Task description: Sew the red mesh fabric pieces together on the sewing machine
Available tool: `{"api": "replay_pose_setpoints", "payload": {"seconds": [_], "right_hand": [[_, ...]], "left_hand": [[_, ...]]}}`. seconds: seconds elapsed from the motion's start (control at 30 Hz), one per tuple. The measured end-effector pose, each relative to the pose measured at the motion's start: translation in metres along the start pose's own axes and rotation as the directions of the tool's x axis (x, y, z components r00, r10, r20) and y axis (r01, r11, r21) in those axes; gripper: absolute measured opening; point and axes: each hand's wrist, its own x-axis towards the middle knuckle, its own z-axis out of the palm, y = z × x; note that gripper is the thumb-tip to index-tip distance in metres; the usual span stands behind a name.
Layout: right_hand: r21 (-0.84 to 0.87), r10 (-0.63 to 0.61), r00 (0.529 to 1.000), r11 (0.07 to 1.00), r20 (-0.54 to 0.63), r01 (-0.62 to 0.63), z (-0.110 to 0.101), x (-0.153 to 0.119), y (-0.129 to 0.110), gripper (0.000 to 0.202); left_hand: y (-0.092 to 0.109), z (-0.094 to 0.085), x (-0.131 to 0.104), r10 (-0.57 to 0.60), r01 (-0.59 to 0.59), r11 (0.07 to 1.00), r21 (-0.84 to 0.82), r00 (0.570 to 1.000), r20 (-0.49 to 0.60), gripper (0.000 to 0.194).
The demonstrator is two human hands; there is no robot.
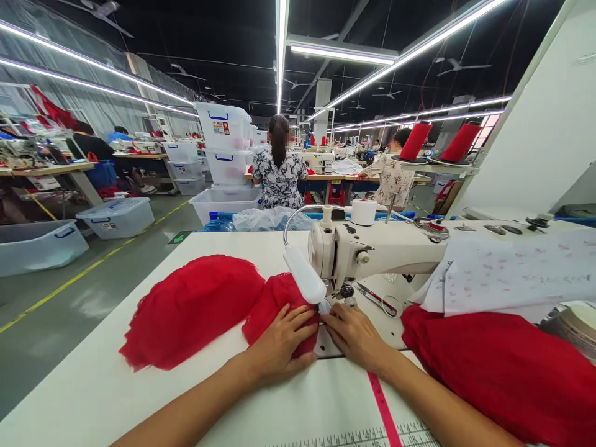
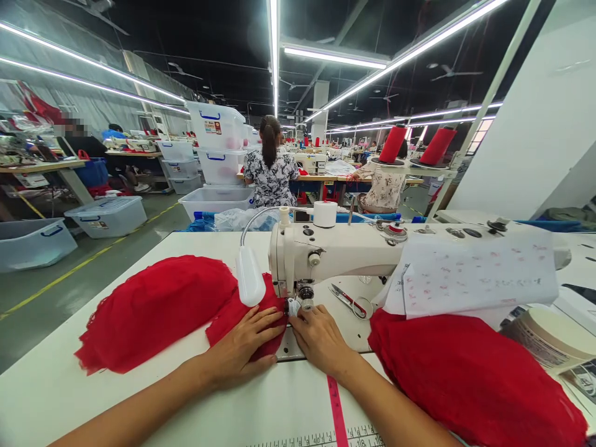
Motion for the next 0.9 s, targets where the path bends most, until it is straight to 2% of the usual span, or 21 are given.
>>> {"api": "replay_pose_setpoints", "payload": {"seconds": [0.1, 0.27, 0.4, 0.47, 0.53, 0.6, 0.67, 0.77, 0.9], "right_hand": [[0.011, 0.009, 1.000, 1.000, -0.016, -0.008, 0.003, -0.002, 0.001, 0.021], [0.035, 0.020, 0.999, 0.999, -0.040, -0.018, 0.004, -0.004, 0.001, 0.022], [0.055, 0.024, 0.999, 0.998, -0.040, -0.022, 0.004, -0.006, 0.000, 0.024], [0.067, 0.025, 0.999, 0.998, -0.036, -0.022, 0.005, -0.007, 0.000, 0.025], [0.072, 0.024, 0.999, 0.997, -0.044, -0.021, 0.007, -0.009, 0.001, 0.027], [0.079, 0.019, 0.998, 0.997, -0.067, -0.013, 0.008, -0.010, 0.001, 0.028], [0.098, -0.001, 0.995, 0.995, -0.104, 0.011, 0.007, -0.010, -0.001, 0.028], [0.146, -0.042, 0.988, 0.987, -0.151, 0.064, 0.002, -0.008, -0.008, 0.027], [0.195, -0.124, 0.983, 0.969, -0.137, 0.150, -0.004, -0.007, -0.020, 0.027]], "left_hand": [[0.000, 0.001, 0.002, -0.026, 0.026, 1.000, -0.001, 0.999, -0.028, 0.044], [0.001, 0.002, 0.004, -0.064, 0.064, 0.998, 0.021, 0.998, 0.004, 0.047], [0.002, 0.001, 0.000, -0.048, 0.048, 0.999, 0.015, 0.999, -0.015, 0.051], [0.000, -0.002, -0.007, -0.029, 0.029, 1.000, -0.002, 0.995, -0.091, 0.048], [-0.003, -0.007, -0.019, -0.062, 0.057, 0.998, -0.028, 0.973, -0.221, 0.039], [-0.007, -0.012, -0.035, -0.146, 0.132, 0.989, -0.062, 0.925, -0.351, 0.032], [-0.012, -0.015, -0.053, -0.228, 0.210, 0.974, -0.088, 0.880, -0.417, 0.029], [-0.016, -0.018, -0.074, -0.288, 0.281, 0.957, -0.077, 0.873, -0.393, 0.028], [-0.006, -0.017, -0.089, -0.242, 0.261, 0.965, 0.026, 0.924, -0.295, 0.030]]}}
